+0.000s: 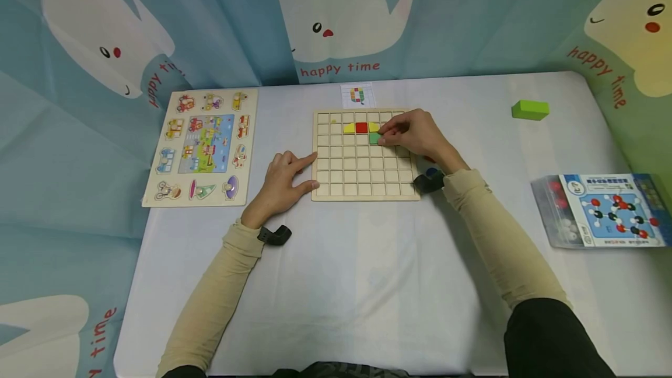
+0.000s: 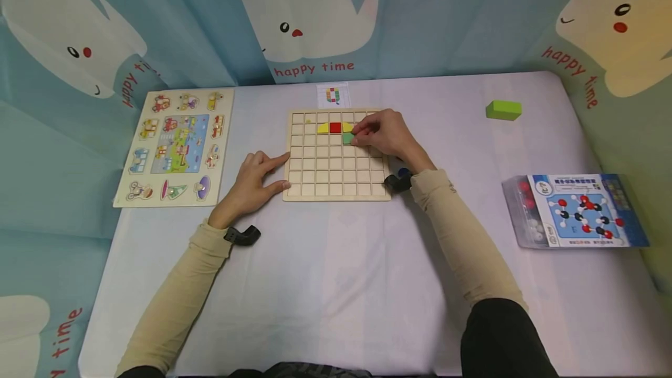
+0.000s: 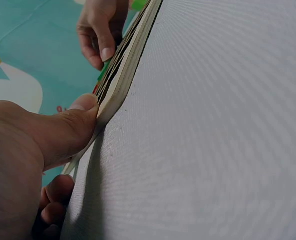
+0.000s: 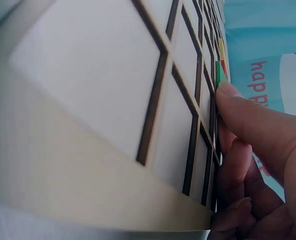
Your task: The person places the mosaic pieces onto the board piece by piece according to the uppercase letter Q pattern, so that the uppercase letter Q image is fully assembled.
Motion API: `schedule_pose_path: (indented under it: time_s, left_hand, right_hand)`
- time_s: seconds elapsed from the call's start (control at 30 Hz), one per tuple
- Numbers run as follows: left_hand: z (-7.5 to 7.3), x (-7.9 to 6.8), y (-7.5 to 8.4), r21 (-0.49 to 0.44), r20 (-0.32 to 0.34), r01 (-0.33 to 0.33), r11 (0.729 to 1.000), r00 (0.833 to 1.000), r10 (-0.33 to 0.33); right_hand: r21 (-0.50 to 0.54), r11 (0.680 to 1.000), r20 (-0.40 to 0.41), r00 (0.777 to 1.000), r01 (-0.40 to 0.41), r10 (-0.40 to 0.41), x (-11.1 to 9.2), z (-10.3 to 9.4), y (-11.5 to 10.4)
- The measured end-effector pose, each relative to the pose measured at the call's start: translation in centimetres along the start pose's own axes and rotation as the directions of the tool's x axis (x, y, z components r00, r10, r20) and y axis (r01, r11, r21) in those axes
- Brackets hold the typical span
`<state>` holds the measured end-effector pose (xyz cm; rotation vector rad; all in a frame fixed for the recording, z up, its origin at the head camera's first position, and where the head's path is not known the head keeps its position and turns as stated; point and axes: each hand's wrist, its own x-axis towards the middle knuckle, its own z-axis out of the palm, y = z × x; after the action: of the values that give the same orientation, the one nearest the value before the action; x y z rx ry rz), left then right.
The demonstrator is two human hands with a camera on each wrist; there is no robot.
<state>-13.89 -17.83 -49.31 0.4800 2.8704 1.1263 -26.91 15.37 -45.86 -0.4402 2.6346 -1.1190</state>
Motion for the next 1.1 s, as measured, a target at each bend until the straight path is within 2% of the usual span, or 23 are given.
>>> schedule_pose_path:
  time_s: [0.73, 0.93, 1.1]
  left_hand:
    - [-0.19, -0.04, 0.23, 0.001, 0.002, 0.002, 1.0, 1.0, -0.002]
    - [-0.17, -0.08, 0.35, 0.001, 0.01, 0.004, 1.0, 1.0, -0.004]
    - [-0.13, -0.09, 0.32, 0.003, 0.009, 0.005, 1.0, 1.0, -0.005]
  right_hand:
    - [-0.043, 0.999, -0.029, 0.999, 0.015, -0.016, 0.1, 0.19, -0.58]
    - [-0.032, 0.999, -0.015, 1.0, -0.01, 0.009, -0.09, 0.12, -0.35]
    - [-0.044, 0.999, -0.009, 1.0, 0.013, -0.013, -0.16, 0.1, -0.23]
